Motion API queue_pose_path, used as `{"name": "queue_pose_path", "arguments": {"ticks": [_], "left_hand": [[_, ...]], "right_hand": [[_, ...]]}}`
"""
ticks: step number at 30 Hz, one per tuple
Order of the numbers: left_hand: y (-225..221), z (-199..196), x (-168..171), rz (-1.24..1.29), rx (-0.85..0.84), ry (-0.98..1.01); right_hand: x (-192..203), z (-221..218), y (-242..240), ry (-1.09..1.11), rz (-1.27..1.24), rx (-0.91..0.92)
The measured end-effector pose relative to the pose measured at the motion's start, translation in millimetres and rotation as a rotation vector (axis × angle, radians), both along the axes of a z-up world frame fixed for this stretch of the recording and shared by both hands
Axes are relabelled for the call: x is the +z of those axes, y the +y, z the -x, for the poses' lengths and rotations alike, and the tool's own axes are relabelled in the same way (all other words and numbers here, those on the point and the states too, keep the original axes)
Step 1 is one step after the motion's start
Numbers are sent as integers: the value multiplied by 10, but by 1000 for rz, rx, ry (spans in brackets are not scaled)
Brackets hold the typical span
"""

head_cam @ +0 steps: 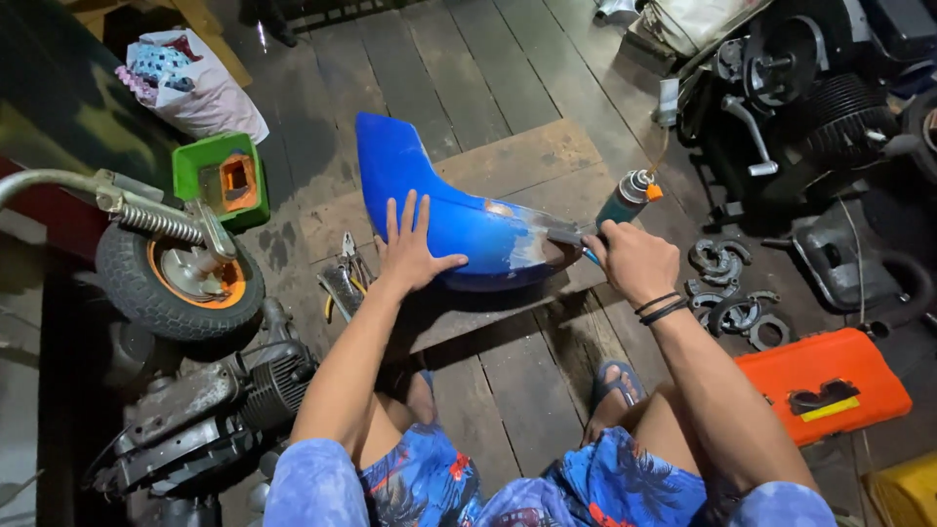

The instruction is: The person is using a scraper and a wire brush to prepare the surface of a blue motorcycle fender for repair or painting.

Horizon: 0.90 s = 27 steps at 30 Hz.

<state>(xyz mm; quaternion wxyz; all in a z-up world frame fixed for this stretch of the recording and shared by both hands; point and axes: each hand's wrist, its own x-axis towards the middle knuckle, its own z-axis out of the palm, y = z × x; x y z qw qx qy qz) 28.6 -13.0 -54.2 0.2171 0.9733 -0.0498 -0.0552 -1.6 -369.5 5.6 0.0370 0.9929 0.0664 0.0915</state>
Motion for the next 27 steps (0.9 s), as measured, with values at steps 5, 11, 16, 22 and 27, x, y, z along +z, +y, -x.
{"name": "queue_pose_path", "arguments": {"ticks": [5, 11, 16, 22, 27], "left_hand": [[-1, -18, -66, -15, -11, -51], [13, 23, -17, 15, -19, -46], [15, -8, -71, 30, -29, -17], [13, -67, -189, 47, -13, -67], [-3, -24, -191, 77, -27, -116]], "right_hand": [[50, -100, 368, -97, 58, 121], [2, -217, 551, -117, 14, 181], [50, -187, 106, -86, 98, 87], [9, -399, 117, -8, 139, 37], [99, -522, 443, -59, 48, 133]]}}
